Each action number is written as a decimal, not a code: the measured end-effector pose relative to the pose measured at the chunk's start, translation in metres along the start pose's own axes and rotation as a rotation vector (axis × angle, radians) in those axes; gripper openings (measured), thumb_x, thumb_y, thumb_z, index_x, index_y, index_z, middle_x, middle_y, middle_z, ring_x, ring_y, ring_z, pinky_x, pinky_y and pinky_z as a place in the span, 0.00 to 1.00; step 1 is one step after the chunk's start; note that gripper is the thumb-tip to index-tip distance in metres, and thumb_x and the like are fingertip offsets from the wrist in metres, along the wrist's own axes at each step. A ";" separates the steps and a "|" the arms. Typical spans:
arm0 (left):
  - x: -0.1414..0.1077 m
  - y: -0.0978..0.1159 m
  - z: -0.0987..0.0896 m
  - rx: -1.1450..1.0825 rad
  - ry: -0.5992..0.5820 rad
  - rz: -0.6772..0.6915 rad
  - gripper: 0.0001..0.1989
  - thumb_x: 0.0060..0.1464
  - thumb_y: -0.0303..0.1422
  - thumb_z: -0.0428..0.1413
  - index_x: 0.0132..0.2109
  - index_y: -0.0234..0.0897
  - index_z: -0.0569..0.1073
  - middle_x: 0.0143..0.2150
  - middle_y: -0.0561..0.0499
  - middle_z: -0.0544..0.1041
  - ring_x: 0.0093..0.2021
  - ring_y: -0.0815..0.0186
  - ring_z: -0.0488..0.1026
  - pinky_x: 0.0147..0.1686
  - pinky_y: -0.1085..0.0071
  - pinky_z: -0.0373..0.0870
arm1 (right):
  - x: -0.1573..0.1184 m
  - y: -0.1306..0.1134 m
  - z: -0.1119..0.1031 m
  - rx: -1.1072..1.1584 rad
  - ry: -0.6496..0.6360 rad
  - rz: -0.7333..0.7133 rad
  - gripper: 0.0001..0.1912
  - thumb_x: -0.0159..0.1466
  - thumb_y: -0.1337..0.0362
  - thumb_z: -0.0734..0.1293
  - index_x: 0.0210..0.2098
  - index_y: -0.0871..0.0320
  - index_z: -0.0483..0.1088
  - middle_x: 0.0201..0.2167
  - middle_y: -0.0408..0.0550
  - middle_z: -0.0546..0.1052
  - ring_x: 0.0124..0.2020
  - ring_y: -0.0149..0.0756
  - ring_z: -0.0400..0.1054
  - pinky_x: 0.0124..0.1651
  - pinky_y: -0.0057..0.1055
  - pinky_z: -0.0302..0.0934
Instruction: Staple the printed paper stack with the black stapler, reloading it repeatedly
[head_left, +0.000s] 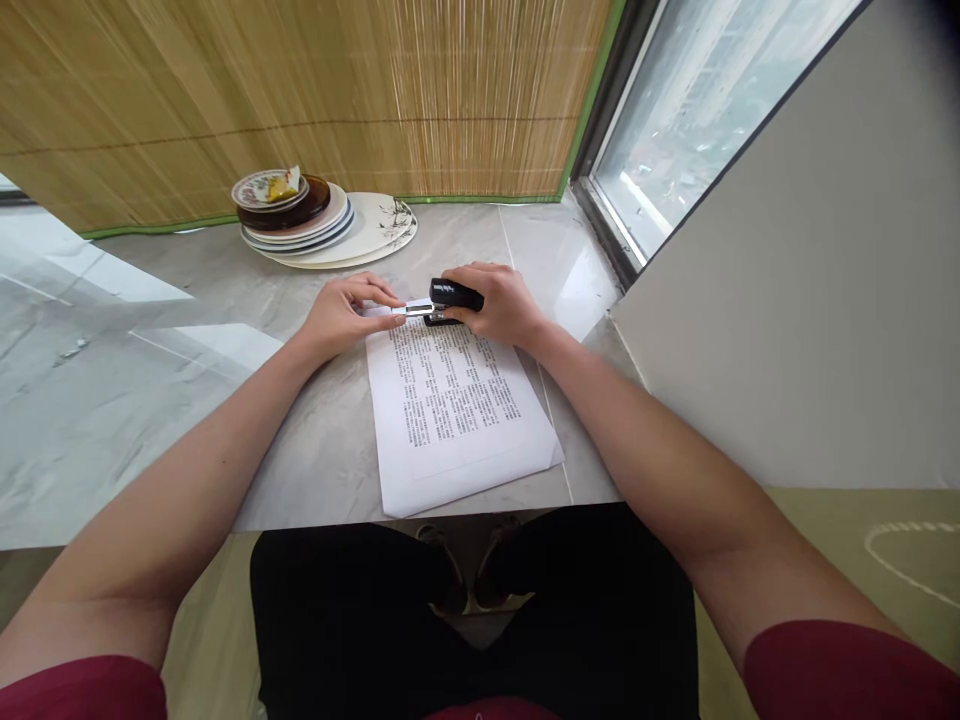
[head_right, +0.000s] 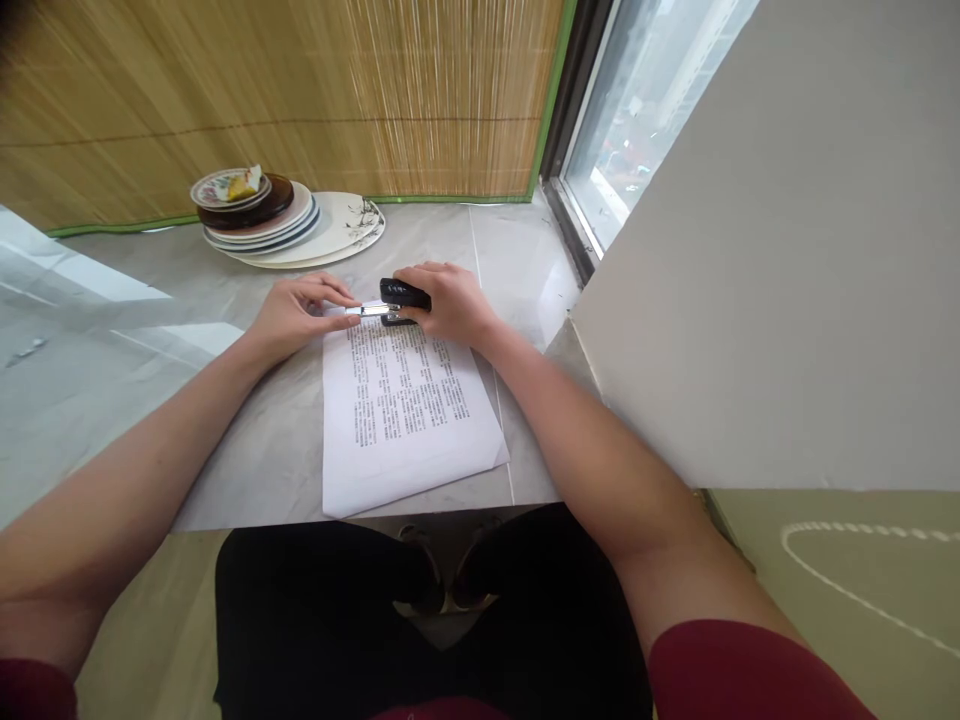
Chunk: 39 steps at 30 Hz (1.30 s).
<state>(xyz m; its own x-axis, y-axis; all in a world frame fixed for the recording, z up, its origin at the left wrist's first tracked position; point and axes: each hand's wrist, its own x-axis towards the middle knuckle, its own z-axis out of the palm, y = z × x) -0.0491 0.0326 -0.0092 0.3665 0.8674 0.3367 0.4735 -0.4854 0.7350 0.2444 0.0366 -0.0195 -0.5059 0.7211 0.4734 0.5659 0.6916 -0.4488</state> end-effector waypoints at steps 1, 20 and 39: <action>0.000 0.001 -0.001 -0.001 -0.002 0.004 0.14 0.49 0.46 0.76 0.42 0.49 0.90 0.46 0.48 0.85 0.40 0.62 0.76 0.32 0.66 0.61 | 0.000 0.002 -0.001 0.015 0.004 0.000 0.19 0.65 0.61 0.73 0.55 0.54 0.78 0.49 0.50 0.83 0.49 0.47 0.74 0.57 0.42 0.62; -0.003 0.011 0.006 0.061 -0.094 0.247 0.27 0.48 0.53 0.76 0.49 0.44 0.83 0.45 0.47 0.83 0.43 0.60 0.78 0.45 0.63 0.74 | -0.008 -0.058 0.008 0.054 -0.133 -0.185 0.07 0.74 0.60 0.69 0.49 0.54 0.76 0.44 0.51 0.81 0.47 0.42 0.73 0.50 0.38 0.64; -0.005 -0.002 0.017 0.361 -0.282 0.321 0.12 0.64 0.39 0.58 0.50 0.45 0.84 0.63 0.44 0.82 0.63 0.48 0.77 0.72 0.41 0.61 | -0.009 0.031 -0.057 -0.160 0.242 0.447 0.10 0.57 0.62 0.74 0.40 0.54 0.79 0.35 0.50 0.81 0.40 0.47 0.73 0.47 0.45 0.66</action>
<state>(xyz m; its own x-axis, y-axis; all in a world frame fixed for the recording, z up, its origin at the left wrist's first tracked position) -0.0384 0.0278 -0.0218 0.7143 0.6306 0.3034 0.5287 -0.7704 0.3564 0.3035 0.0492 0.0052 -0.0383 0.9010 0.4321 0.7934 0.2903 -0.5350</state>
